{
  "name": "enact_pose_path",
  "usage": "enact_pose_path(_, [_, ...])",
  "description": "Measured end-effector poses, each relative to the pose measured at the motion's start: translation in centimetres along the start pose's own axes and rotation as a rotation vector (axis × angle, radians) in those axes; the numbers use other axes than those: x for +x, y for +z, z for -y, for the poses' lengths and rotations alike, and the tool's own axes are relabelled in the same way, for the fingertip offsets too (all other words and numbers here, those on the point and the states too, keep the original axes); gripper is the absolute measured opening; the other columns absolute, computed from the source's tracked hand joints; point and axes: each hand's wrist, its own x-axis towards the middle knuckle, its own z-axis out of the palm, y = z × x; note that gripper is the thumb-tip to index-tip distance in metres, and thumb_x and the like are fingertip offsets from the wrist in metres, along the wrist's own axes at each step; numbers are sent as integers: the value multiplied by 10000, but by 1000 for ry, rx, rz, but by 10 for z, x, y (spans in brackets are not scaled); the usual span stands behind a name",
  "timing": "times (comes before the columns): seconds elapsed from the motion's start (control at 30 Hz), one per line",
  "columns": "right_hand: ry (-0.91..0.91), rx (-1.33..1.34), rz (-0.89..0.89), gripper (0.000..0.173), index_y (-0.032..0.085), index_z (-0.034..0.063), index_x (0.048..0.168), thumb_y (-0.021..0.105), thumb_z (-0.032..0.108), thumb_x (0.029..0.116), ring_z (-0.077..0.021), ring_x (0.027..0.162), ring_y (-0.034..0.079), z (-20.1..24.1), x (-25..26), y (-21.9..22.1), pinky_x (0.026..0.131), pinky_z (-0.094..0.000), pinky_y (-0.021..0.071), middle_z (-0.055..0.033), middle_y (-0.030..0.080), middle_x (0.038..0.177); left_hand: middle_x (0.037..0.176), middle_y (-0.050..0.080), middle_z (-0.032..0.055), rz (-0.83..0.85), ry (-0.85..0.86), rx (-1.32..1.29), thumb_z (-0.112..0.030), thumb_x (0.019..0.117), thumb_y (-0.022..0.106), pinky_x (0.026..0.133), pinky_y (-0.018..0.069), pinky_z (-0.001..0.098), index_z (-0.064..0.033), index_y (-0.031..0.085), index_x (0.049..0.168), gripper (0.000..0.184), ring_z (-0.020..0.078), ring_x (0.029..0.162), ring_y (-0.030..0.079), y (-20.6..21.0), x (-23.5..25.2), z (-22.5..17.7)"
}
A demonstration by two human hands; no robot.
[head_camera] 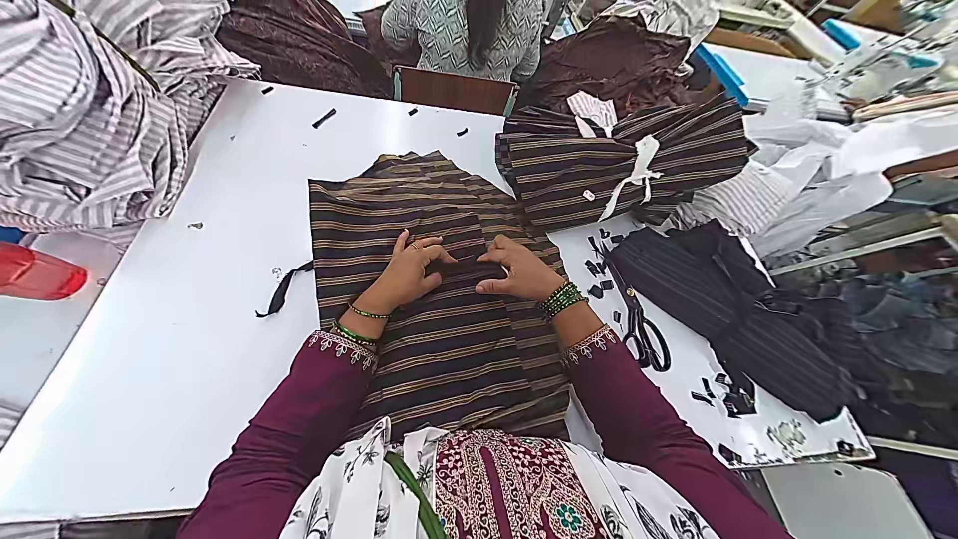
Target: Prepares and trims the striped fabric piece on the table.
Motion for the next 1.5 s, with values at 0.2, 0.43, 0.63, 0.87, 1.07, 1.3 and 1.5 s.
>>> enact_pose_path(0.2, [-249, -106, -76, 217, 756, -40, 870, 738, 169, 926, -314, 1212, 638, -8, 10, 1, 1000, -510, 512, -181, 661, 1316, 1251, 710, 125, 32, -21, 0, -67, 901, 647, 1204, 22, 699, -52, 750, 1128, 249, 335, 1431, 466, -3, 2, -2])
enact_pose_path(0.43, [-74, 152, -106, 246, 732, -48, 922, 673, 181, 988, -178, 879, 638, -33, 16, 12, 841, -378, 506, -129, 702, 926, 1516, 524, 150, -36, -40, 60, -219, 885, 734, 1210, 84, 689, -2, 498, 1470, 667, 344, 1498, 362, 1, -2, -1])
enact_pose_path(0.63, [224, 97, -48, 416, 590, -41, 757, 635, 268, 1031, -209, 623, 476, -15, 38, 3, 638, -424, 419, -100, 494, 654, 1697, 54, 263, 313, -317, 394, -723, 957, 438, 1224, 4, 659, 62, 128, 1612, 1068, 447, 1576, -3, 17, -30, -61])
enact_pose_path(0.87, [335, 159, -119, 304, 656, -48, 979, 713, 251, 982, -303, 827, 597, -3, 36, -11, 788, -517, 483, -191, 636, 884, 1712, 58, 212, 622, -260, 460, -669, 970, 509, 1246, 75, 598, 19, 121, 1626, 1027, 365, 1592, 46, 13, 19, -79])
enact_pose_path(1.07, [285, 498, -335, 286, 635, -16, 1229, 570, -56, 953, -186, 735, 610, -15, 19, -23, 647, -358, 526, -155, 668, 996, 1728, -77, 137, 575, -394, 432, -713, 827, 689, 1122, 4, 812, -107, 94, 1658, 1189, 418, 1575, -101, 32, 41, -85])
enact_pose_path(1.3, [154, 83, -378, 210, 706, -26, 1164, 607, 29, 988, -391, 1054, 670, -7, 33, 3, 940, -552, 520, -242, 692, 1119, 1702, -170, 188, 575, -455, 470, -805, 771, 658, 1083, -14, 842, -316, 68, 1663, 1176, 489, 1541, -169, 39, 47, -89])
enact_pose_path(1.5, [144, 207, -566, 237, 694, -30, 1146, 522, 111, 1065, -349, 996, 672, -11, 31, -3, 896, -513, 524, -232, 689, 1104, 1695, -208, 182, 582, -476, 467, -818, 751, 665, 1074, -12, 853, -369, 67, 1656, 1175, 505, 1529, -192, 41, 50, -89])
